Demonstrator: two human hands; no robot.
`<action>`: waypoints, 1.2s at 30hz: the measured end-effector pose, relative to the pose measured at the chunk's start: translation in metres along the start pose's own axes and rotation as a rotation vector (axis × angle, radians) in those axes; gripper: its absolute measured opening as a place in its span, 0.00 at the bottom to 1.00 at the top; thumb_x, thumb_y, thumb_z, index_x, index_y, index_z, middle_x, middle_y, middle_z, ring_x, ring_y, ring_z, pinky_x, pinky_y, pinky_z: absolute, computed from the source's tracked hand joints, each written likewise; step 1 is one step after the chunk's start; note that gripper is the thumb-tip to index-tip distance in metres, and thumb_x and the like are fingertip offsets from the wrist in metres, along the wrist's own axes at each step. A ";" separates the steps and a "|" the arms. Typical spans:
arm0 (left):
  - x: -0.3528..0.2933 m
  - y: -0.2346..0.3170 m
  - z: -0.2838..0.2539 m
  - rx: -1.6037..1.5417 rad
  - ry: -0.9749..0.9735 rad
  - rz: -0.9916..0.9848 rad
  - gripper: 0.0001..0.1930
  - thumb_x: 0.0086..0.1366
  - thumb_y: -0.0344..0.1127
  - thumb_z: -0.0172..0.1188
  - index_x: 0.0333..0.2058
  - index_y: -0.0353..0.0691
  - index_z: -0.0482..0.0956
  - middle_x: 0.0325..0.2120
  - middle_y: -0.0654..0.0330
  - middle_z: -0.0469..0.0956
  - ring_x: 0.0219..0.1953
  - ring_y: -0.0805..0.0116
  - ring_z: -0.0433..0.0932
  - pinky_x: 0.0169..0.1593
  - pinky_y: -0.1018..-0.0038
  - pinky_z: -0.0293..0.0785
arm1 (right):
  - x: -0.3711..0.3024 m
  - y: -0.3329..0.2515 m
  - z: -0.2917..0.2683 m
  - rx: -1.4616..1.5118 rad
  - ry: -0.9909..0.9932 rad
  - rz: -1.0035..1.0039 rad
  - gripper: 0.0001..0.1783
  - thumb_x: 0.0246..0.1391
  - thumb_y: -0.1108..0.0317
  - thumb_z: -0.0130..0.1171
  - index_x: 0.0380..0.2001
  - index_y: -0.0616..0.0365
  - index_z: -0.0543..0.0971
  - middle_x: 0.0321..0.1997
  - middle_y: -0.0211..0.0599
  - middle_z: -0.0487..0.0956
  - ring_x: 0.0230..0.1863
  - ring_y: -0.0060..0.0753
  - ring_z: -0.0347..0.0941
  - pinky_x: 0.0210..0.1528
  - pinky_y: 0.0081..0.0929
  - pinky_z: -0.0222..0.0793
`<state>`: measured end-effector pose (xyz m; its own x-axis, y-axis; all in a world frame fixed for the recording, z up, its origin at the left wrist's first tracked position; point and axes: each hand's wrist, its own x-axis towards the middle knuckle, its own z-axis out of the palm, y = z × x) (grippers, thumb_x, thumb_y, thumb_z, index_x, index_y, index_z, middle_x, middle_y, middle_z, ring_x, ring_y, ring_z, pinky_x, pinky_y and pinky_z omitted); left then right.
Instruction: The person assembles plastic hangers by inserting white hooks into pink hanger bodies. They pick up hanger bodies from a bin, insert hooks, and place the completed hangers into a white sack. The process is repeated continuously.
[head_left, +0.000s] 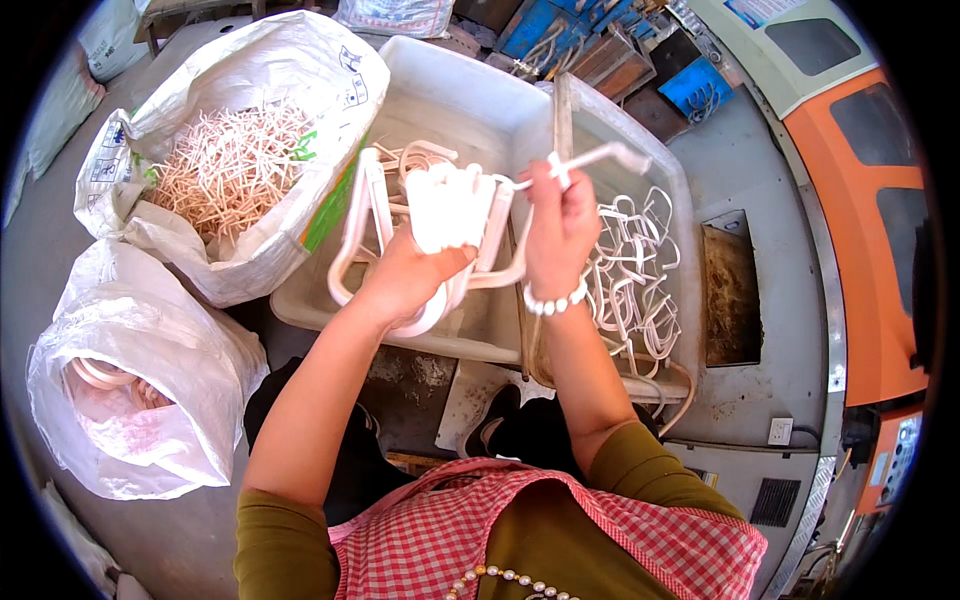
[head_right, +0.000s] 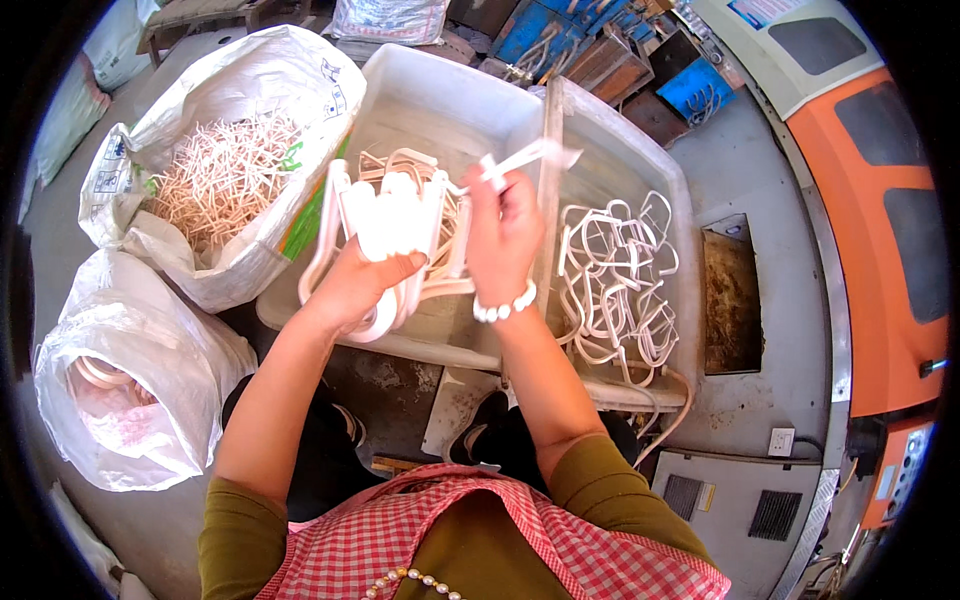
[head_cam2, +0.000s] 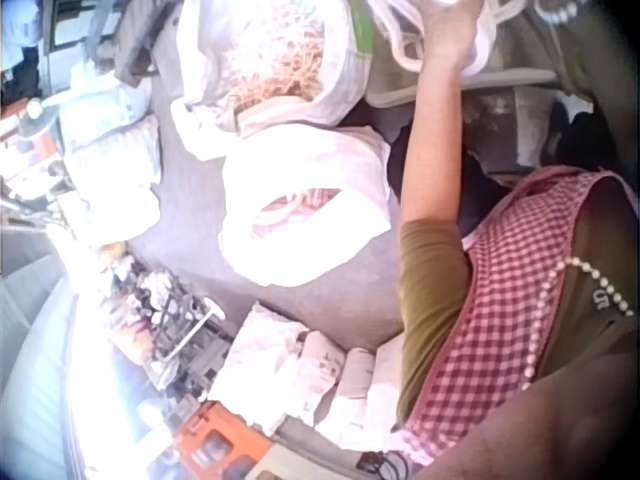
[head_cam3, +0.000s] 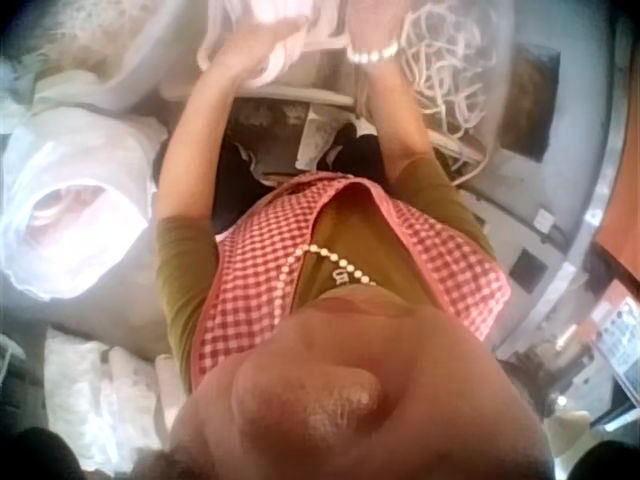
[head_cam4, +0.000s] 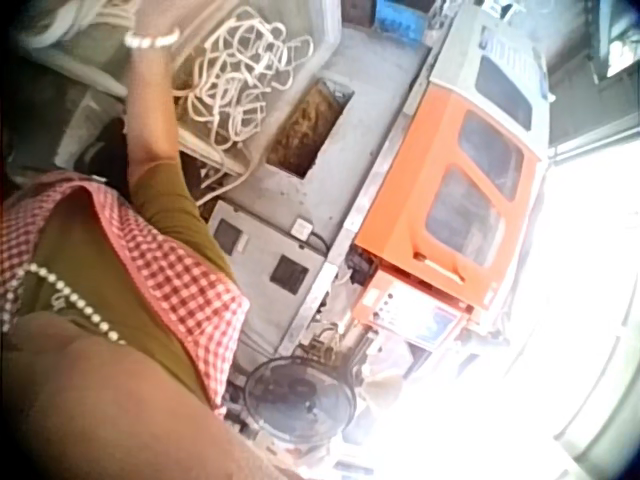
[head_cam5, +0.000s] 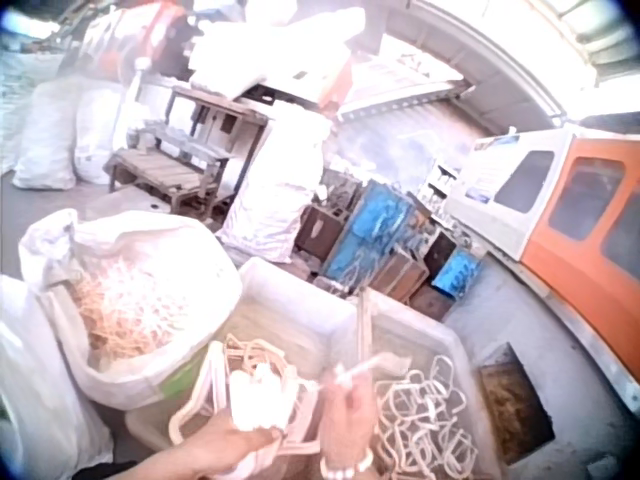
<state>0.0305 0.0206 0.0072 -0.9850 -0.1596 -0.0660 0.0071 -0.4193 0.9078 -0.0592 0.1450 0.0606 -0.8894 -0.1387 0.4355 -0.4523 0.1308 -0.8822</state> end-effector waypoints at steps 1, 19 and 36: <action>0.003 0.001 -0.006 -0.018 -0.038 -0.055 0.14 0.59 0.28 0.59 0.44 0.33 0.74 0.34 0.60 0.78 0.37 0.73 0.75 0.40 0.74 0.71 | -0.007 -0.002 0.003 -0.163 -0.098 -0.313 0.06 0.57 0.70 0.58 0.32 0.61 0.75 0.32 0.34 0.79 0.29 0.25 0.72 0.33 0.21 0.67; -0.004 -0.010 0.004 0.228 0.127 0.053 0.21 0.59 0.29 0.60 0.51 0.33 0.69 0.42 0.58 0.76 0.44 0.71 0.73 0.48 0.73 0.70 | -0.027 0.017 0.008 0.180 0.004 0.146 0.09 0.62 0.65 0.52 0.34 0.59 0.76 0.25 0.25 0.75 0.24 0.11 0.64 0.27 0.13 0.61; -0.021 0.013 -0.006 0.005 -0.103 -0.034 0.16 0.60 0.31 0.62 0.46 0.36 0.72 0.35 0.62 0.75 0.36 0.72 0.75 0.39 0.73 0.73 | 0.028 0.007 -0.038 -0.456 -0.039 -0.507 0.18 0.50 0.59 0.67 0.32 0.62 0.73 0.38 0.43 0.75 0.38 0.40 0.72 0.40 0.33 0.66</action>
<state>0.0517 0.0135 0.0180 -0.9971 -0.0528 -0.0546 -0.0276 -0.4182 0.9079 -0.0899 0.1797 0.0732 -0.5615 -0.3262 0.7605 -0.8023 0.4398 -0.4036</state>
